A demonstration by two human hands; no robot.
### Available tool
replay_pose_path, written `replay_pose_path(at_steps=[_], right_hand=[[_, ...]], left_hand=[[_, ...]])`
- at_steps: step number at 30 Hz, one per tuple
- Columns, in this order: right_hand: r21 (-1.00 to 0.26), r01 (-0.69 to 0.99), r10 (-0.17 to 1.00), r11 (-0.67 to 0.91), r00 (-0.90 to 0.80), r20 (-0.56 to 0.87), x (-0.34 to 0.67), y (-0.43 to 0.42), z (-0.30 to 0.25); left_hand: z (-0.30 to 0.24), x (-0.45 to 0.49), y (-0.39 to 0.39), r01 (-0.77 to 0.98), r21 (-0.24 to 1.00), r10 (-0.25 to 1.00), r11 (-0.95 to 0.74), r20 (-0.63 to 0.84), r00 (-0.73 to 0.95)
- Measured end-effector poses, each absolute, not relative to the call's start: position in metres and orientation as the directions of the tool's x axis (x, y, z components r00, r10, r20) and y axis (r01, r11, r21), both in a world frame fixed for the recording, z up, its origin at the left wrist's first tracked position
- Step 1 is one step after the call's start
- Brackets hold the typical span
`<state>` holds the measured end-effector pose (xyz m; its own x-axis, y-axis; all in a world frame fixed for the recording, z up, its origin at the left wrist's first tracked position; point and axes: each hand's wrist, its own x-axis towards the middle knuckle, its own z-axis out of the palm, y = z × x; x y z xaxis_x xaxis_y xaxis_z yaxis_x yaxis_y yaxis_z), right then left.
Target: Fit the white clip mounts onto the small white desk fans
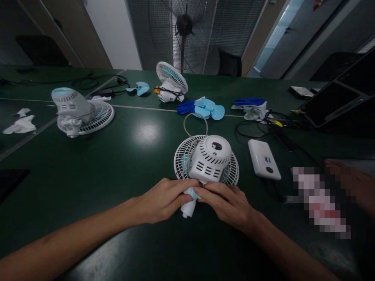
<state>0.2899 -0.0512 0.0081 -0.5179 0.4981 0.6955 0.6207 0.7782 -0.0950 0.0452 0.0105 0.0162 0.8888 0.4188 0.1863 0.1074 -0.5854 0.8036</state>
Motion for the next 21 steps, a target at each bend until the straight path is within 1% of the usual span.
replay_pose_path(at_steps=[3, 7, 10, 13, 15, 19, 21], right_hand=[[-0.108, 0.67, 0.504, 0.734, -0.431, 0.748, 0.277, -0.052, 0.008], [-0.201, 0.716, 0.576, 0.669, -0.328, 0.749, 0.264, -0.054, 0.004], [-0.211, 0.674, 0.568, 0.708, -0.366, 0.737, 0.272, -0.055, 0.002], [-0.154, 0.617, 0.529, 0.772, -0.489, 0.693, 0.288, -0.054, 0.002], [-0.139, 0.601, 0.521, 0.787, -0.527, 0.672, 0.295, -0.053, 0.003], [-0.118, 0.643, 0.514, 0.757, -0.474, 0.714, 0.286, -0.052, 0.005], [-0.154, 0.685, 0.547, 0.712, -0.403, 0.734, 0.274, -0.053, 0.006]], left_hand=[[0.017, 0.046, 0.01, 0.128, 0.8, 0.425, -0.586, 0.168, 0.889], [0.016, 0.046, 0.01, 0.123, 0.782, 0.422, -0.611, 0.19, 0.886], [0.015, 0.046, 0.009, 0.122, 0.785, 0.428, -0.608, 0.195, 0.882], [0.015, 0.045, 0.01, 0.114, 0.791, 0.422, -0.602, 0.193, 0.886], [0.015, 0.045, 0.01, 0.107, 0.783, 0.412, -0.613, 0.201, 0.889], [0.016, 0.045, 0.01, 0.116, 0.771, 0.417, -0.626, 0.205, 0.885], [0.017, 0.046, 0.01, 0.132, 0.772, 0.423, -0.622, 0.189, 0.886]])
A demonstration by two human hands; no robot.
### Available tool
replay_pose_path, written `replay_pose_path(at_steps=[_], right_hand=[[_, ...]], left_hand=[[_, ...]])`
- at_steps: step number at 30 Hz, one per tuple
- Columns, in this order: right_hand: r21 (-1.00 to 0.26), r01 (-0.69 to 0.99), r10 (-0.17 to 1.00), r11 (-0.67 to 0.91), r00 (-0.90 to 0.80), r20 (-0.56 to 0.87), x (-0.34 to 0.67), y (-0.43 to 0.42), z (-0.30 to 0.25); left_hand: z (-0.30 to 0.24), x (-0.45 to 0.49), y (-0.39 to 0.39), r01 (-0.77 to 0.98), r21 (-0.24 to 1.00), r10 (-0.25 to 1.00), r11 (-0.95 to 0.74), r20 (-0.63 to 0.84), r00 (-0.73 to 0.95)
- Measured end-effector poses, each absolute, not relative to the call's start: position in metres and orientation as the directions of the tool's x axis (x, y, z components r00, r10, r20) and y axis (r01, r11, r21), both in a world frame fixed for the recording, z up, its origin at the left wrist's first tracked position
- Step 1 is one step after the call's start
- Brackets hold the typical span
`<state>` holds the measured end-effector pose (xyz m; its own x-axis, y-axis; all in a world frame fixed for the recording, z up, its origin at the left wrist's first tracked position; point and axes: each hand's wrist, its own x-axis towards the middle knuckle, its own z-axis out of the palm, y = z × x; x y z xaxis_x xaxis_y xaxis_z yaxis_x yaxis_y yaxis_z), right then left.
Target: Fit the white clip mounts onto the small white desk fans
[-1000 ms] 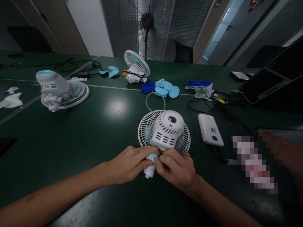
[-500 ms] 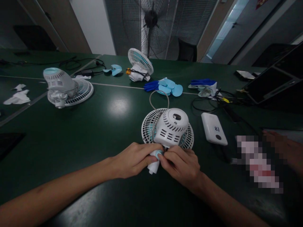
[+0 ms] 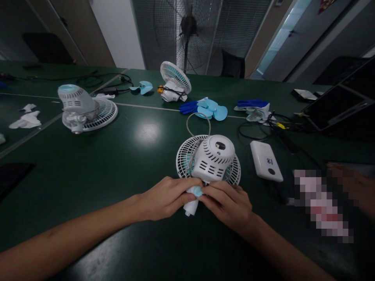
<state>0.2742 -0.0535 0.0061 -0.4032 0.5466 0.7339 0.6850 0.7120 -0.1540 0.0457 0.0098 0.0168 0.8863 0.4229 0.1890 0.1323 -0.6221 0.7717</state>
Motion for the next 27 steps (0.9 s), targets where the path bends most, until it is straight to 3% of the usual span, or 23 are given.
replay_pose_path(at_steps=[5, 12, 21, 27], right_hand=[[-0.265, 0.703, 0.611, 0.66, -0.297, 0.734, 0.261, -0.058, 0.003], [-0.149, 0.625, 0.525, 0.766, -0.475, 0.706, 0.286, -0.055, 0.003], [-0.192, 0.733, 0.597, 0.653, -0.341, 0.727, 0.264, -0.055, 0.001], [-0.129, 0.596, 0.507, 0.792, -0.526, 0.682, 0.289, -0.051, 0.004]], left_hand=[[0.017, 0.046, 0.01, 0.142, 0.762, 0.424, -0.631, 0.186, 0.886], [0.014, 0.045, 0.011, 0.118, 0.756, 0.418, -0.644, 0.218, 0.882], [0.016, 0.046, 0.01, 0.142, 0.767, 0.43, -0.626, 0.187, 0.883], [0.014, 0.045, 0.011, 0.119, 0.765, 0.422, -0.632, 0.212, 0.882]])
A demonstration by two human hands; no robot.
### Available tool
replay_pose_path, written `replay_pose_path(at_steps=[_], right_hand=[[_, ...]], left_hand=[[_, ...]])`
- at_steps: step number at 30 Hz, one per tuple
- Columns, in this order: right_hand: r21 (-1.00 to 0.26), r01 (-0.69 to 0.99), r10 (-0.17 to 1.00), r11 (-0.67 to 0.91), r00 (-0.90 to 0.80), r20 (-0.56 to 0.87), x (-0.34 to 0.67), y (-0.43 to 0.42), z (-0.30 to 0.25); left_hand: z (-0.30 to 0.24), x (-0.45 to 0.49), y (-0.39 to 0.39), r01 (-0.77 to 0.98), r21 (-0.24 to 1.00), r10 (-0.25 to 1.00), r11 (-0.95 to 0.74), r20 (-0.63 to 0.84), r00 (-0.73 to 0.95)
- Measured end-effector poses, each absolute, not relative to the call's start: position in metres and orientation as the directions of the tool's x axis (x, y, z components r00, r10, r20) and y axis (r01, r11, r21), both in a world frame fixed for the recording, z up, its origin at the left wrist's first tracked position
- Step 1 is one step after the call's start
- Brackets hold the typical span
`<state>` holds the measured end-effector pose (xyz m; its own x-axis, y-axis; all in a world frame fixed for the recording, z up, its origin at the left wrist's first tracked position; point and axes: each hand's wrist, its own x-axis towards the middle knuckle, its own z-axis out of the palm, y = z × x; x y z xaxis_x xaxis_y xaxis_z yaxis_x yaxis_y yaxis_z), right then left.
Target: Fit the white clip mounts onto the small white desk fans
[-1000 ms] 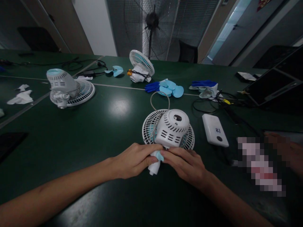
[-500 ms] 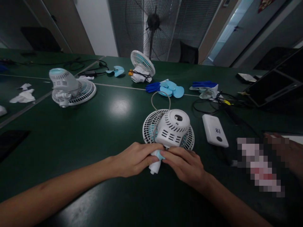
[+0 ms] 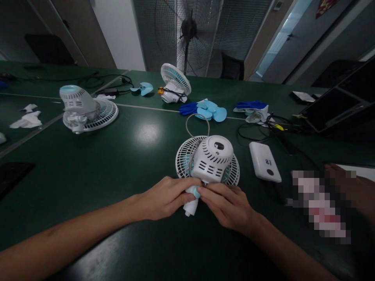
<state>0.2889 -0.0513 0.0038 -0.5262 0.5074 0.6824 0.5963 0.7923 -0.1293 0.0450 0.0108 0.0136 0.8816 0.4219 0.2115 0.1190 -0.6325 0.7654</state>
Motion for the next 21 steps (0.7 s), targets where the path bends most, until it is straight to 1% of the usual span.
replay_pose_path(at_steps=[3, 7, 9, 12, 14, 17, 21], right_hand=[[-0.107, 0.584, 0.498, 0.805, -0.565, 0.658, 0.296, -0.049, 0.006], [-0.09, 0.636, 0.501, 0.767, -0.505, 0.702, 0.286, -0.05, 0.007], [-0.104, 0.668, 0.521, 0.737, -0.463, 0.717, 0.277, -0.051, 0.007], [-0.147, 0.721, 0.582, 0.677, -0.403, 0.706, 0.266, -0.054, 0.007], [-0.172, 0.726, 0.602, 0.666, -0.388, 0.698, 0.265, -0.055, 0.006], [-0.194, 0.659, 0.575, 0.726, -0.428, 0.697, 0.273, -0.055, 0.006], [-0.129, 0.573, 0.495, 0.809, -0.547, 0.675, 0.288, -0.051, 0.007]], left_hand=[[0.013, 0.045, 0.011, 0.115, 0.768, 0.418, -0.63, 0.211, 0.884], [0.014, 0.046, 0.01, 0.121, 0.774, 0.424, -0.621, 0.203, 0.883], [0.016, 0.047, 0.01, 0.13, 0.778, 0.428, -0.615, 0.19, 0.883], [0.017, 0.047, 0.01, 0.141, 0.767, 0.429, -0.626, 0.188, 0.883], [0.017, 0.047, 0.01, 0.141, 0.759, 0.426, -0.636, 0.192, 0.884], [0.015, 0.046, 0.01, 0.133, 0.77, 0.43, -0.624, 0.196, 0.881], [0.013, 0.046, 0.01, 0.12, 0.776, 0.425, -0.62, 0.202, 0.882]])
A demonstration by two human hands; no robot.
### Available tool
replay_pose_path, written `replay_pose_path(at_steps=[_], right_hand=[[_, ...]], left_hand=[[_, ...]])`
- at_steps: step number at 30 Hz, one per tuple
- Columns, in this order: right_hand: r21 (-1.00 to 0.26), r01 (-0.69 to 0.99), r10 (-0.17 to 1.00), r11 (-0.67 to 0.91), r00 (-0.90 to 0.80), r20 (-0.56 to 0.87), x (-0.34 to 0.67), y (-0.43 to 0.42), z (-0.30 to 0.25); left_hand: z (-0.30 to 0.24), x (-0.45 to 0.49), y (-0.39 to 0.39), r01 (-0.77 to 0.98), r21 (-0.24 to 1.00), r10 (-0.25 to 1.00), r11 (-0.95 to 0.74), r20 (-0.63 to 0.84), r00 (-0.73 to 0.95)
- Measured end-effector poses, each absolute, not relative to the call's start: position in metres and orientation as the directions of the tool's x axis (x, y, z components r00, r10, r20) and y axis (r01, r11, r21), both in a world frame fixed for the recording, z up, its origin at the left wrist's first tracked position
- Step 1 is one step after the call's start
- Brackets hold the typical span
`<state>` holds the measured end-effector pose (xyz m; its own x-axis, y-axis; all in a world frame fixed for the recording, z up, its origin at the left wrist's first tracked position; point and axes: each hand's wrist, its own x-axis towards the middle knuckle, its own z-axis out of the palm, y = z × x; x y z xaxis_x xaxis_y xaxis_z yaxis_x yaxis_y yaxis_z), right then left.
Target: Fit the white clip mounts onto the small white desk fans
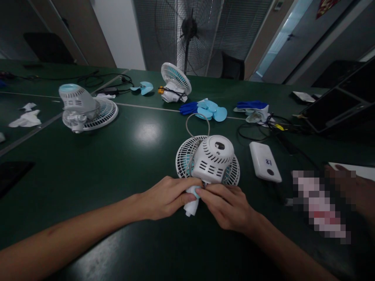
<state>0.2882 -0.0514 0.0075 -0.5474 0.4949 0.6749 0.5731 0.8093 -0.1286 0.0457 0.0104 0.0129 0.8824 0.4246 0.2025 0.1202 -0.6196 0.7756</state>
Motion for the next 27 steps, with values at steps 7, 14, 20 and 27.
replay_pose_path(at_steps=[7, 14, 20, 27], right_hand=[[-0.174, 0.637, 0.542, 0.751, -0.443, 0.714, 0.279, -0.051, 0.009], [-0.195, 0.724, 0.623, 0.662, -0.386, 0.681, 0.268, -0.055, 0.007], [-0.158, 0.574, 0.517, 0.803, -0.541, 0.663, 0.292, -0.052, 0.001], [-0.161, 0.615, 0.515, 0.772, -0.457, 0.725, 0.284, -0.05, 0.006]], left_hand=[[0.016, 0.046, 0.01, 0.121, 0.762, 0.42, -0.636, 0.21, 0.883], [0.016, 0.046, 0.01, 0.136, 0.756, 0.42, -0.641, 0.196, 0.886], [0.014, 0.045, 0.011, 0.129, 0.758, 0.411, -0.64, 0.195, 0.89], [0.017, 0.046, 0.01, 0.131, 0.751, 0.41, -0.647, 0.198, 0.89]])
